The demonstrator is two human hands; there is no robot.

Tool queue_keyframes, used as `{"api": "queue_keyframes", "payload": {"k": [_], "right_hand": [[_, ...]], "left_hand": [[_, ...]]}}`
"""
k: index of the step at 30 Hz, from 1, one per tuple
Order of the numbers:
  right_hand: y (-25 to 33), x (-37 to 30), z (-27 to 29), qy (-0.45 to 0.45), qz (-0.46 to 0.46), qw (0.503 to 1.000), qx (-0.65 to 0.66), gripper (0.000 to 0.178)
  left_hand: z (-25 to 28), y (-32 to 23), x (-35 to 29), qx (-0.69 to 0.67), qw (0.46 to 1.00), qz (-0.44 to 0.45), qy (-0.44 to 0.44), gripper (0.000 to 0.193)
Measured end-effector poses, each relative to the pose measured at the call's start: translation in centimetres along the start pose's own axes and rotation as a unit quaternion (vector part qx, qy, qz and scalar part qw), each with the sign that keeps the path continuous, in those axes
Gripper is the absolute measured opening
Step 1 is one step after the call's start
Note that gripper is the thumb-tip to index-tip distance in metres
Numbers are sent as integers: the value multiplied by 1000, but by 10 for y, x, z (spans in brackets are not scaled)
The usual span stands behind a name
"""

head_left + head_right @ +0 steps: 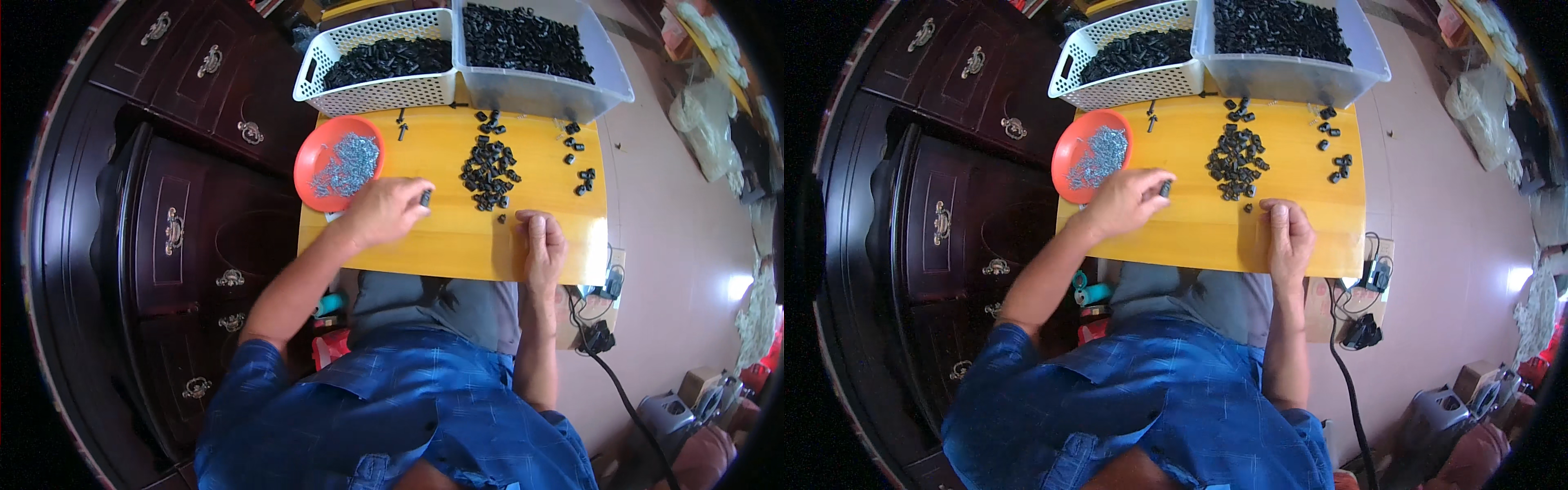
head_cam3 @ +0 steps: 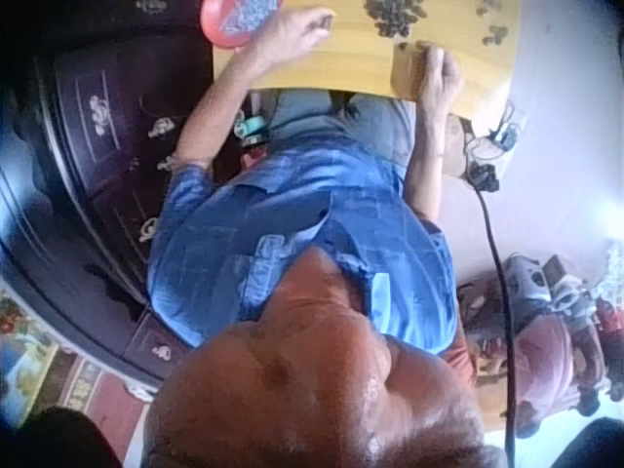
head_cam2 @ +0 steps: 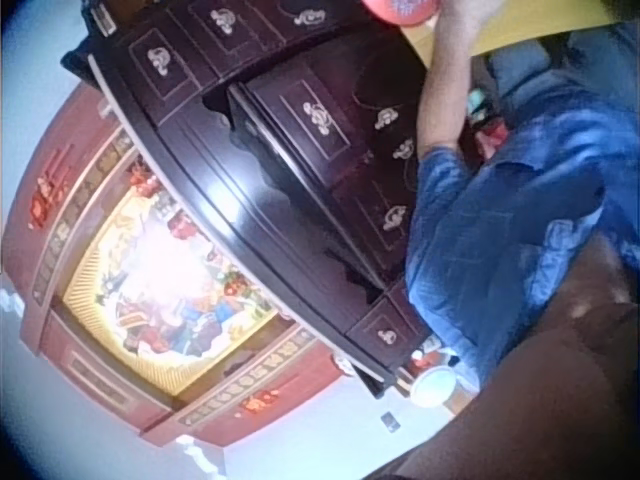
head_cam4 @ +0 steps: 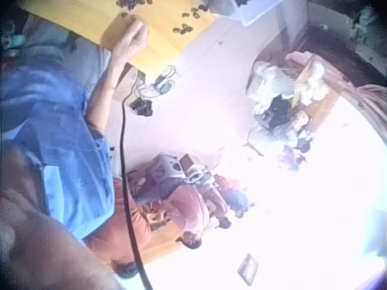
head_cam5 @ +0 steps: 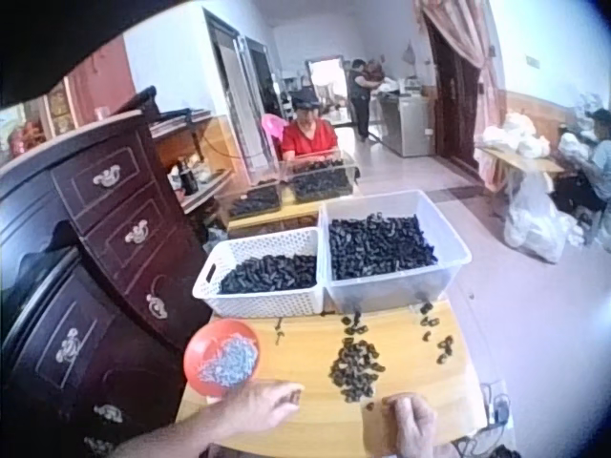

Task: The person assembles small components by taking black plastic pieces and metal pins from containers and inserting the pins into the plastic pieces by hand.

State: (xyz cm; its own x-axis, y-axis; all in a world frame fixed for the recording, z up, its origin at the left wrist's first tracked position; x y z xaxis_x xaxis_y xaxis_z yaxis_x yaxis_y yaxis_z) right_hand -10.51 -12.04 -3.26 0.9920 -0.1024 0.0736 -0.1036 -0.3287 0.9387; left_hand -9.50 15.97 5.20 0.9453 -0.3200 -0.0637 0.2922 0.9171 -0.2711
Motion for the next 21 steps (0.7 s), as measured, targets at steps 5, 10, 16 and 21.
{"api": "queue_keyframes", "payload": {"k": [5,10,16,21], "right_hand": [[2,-3,-3,18,36,992,-116,23],[5,-3,-4,11,64,990,-127,21],[7,0,-5,7,73,991,-109,20],[5,0,-5,30,96,987,-122,17]], "left_hand": [[84,32,46,159,981,82,-79,46],[114,26,72,234,922,33,-307,73],[9,-39,58,36,977,-119,-171,28],[-39,-69,57,-4,985,-96,-142,25]]}}
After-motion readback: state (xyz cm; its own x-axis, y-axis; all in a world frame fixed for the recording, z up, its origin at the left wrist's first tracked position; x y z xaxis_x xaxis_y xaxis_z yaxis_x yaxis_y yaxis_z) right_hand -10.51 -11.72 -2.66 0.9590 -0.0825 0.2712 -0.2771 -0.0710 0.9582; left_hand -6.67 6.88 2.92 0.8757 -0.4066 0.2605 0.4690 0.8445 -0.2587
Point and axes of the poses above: each hand's wrist, its own x-axis towards the middle knuckle, its own z-axis out of the back of the hand, y = z × x, the point moved 2 cm from there along x, towards the middle knuckle, and after that the axes turned 15 degrees about x, right-handed, at the moved point
